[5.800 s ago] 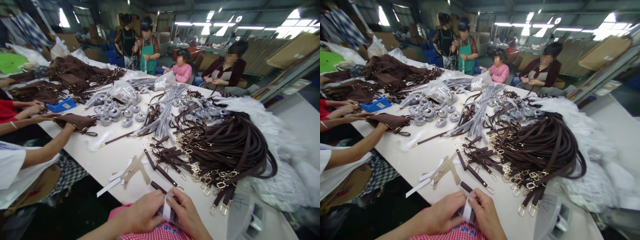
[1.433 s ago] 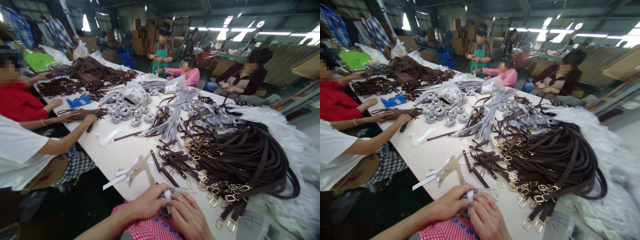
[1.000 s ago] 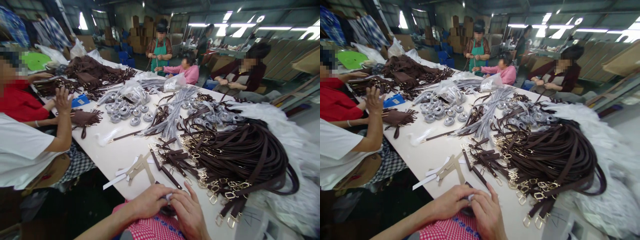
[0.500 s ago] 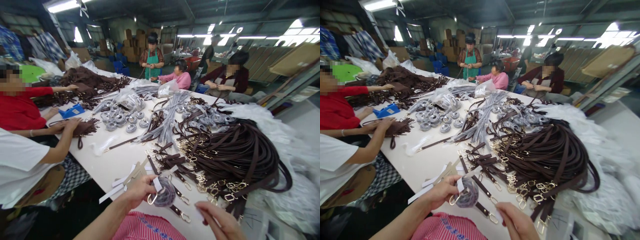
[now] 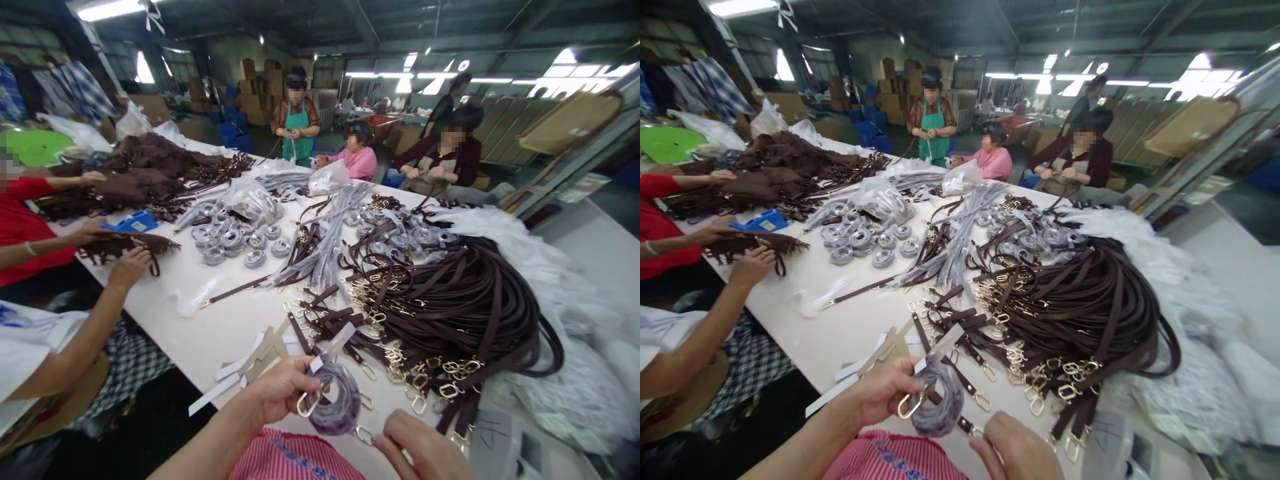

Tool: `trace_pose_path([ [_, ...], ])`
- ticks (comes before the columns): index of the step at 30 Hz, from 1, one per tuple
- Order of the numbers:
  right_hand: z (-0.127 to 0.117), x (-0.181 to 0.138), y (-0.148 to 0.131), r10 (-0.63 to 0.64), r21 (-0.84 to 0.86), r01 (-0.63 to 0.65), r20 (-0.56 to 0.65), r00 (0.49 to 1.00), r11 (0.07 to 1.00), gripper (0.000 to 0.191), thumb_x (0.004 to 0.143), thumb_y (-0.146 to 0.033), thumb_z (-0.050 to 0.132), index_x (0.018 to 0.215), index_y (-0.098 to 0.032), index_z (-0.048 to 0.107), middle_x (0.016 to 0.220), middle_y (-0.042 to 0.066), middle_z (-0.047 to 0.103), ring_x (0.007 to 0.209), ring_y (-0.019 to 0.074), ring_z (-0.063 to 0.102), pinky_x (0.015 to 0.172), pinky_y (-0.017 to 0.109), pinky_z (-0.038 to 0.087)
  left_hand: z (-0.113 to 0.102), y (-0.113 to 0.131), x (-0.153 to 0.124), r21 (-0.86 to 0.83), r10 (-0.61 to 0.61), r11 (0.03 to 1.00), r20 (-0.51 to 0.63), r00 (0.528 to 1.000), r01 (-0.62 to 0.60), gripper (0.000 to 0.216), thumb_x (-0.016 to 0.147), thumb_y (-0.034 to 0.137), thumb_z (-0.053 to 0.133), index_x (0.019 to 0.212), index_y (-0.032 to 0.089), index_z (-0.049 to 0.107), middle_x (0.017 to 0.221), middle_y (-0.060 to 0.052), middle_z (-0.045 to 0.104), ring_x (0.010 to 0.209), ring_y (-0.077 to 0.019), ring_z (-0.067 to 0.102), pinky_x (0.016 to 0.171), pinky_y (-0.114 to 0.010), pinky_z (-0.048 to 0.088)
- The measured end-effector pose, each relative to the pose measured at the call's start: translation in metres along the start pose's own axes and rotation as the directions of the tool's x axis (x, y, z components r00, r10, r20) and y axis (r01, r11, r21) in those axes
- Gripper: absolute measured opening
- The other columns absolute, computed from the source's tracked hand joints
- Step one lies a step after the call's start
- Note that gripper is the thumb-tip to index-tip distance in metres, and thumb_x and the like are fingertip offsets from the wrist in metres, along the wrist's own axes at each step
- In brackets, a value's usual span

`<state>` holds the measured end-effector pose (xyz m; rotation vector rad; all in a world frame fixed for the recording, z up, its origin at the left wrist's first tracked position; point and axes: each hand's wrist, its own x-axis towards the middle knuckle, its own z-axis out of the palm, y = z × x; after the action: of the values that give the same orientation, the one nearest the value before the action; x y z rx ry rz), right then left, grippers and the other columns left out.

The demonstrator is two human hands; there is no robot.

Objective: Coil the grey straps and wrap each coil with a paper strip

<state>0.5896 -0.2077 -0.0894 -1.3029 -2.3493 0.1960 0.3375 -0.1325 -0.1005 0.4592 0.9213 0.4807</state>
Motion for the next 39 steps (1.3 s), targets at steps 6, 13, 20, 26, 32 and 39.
trace_pose_path([
  [6, 0.006, 0.044, -0.031, -0.072, 0.013, 0.078, -0.265, 0.962, 0.997, 0.025, 0.096, -0.023, 0.046, 0.115, -0.017, 0.061, 0.102, 0.012, 0.066, 0.089, 0.022, 0.066, 0.073, 0.032, 0.057, 0.016, -0.007, 0.0, -0.066, -0.047, 0.996, 0.139, 0.989, 0.057, 0.035, 0.05, 0.012, 0.08, 0.083, 0.01, 0.068, 0.07, -0.003, 0.067, 0.056, -0.0105, 0.061, 0.055, -0.021, 0.043],
  [13, 0.006, 0.06, -0.039, -0.18, 0.14, 0.204, -0.163, 0.97, 0.969, 0.029, 0.1, -0.023, 0.037, 0.097, -0.02, 0.065, 0.098, 0.011, 0.066, 0.089, 0.0196, 0.065, 0.074, 0.028, 0.059, 0.014, -0.012, -0.004, -0.127, -0.066, 0.988, 0.183, 0.981, 0.09, 0.035, 0.052, 0.01, 0.078, 0.085, 0.008, 0.069, 0.066, -0.002, 0.065, 0.052, -0.0082, 0.059, 0.053, -0.019, 0.044],
  [20, 0.018, 0.053, -0.035, -0.217, 0.112, 0.229, -0.111, 0.97, 0.967, 0.032, 0.101, -0.024, 0.035, 0.091, -0.018, 0.065, 0.098, 0.01, 0.067, 0.091, 0.019, 0.065, 0.075, 0.028, 0.057, 0.015, -0.016, -0.004, -0.077, -0.064, 0.994, 0.155, 0.986, 0.077, 0.032, 0.051, 0.004, 0.07, 0.083, 0.01, 0.067, 0.061, 0.001, 0.063, 0.048, -0.0072, 0.056, 0.045, -0.016, 0.037],
  [26, 0.013, 0.058, -0.041, -0.323, -0.003, 0.328, -0.195, 0.926, 0.945, 0.032, 0.101, -0.026, 0.037, 0.089, -0.02, 0.065, 0.101, 0.008, 0.072, 0.096, 0.021, 0.065, 0.08, 0.032, 0.053, 0.011, -0.022, -0.003, -0.045, -0.032, 0.998, 0.139, 0.99, 0.038, 0.041, 0.048, 0.003, 0.069, 0.088, 0.012, 0.066, 0.064, 0.002, 0.062, 0.049, -0.0081, 0.054, 0.047, -0.018, 0.037],
  [32, 0.02, 0.04, -0.041, -0.269, 0.183, 0.283, -0.095, 0.958, 0.941, 0.015, 0.098, -0.025, 0.047, 0.099, -0.02, 0.06, 0.085, 0.004, 0.073, 0.075, 0.0185, 0.068, 0.064, 0.027, 0.052, 0.013, -0.023, -0.008, 0.035, -0.011, 0.999, 0.1, 0.995, 0.007, 0.031, 0.051, 0.012, 0.071, 0.081, 0.013, 0.066, 0.066, 0.003, 0.061, 0.054, -0.0082, 0.051, 0.053, -0.021, 0.037],
  [39, 0.032, 0.024, -0.039, 0.031, 0.408, -0.041, 0.032, 0.999, 0.912, 0.021, 0.1, -0.024, 0.039, 0.102, -0.025, 0.059, 0.083, 0.001, 0.071, 0.073, 0.0129, 0.068, 0.065, 0.018, 0.054, 0.019, -0.017, -0.011, 0.517, 0.147, 0.832, 0.143, 0.979, -0.2, 0.031, 0.061, 0.014, 0.057, 0.088, 0.016, 0.071, 0.076, 0.003, 0.066, 0.073, -0.0145, 0.054, 0.067, -0.023, 0.041],
])
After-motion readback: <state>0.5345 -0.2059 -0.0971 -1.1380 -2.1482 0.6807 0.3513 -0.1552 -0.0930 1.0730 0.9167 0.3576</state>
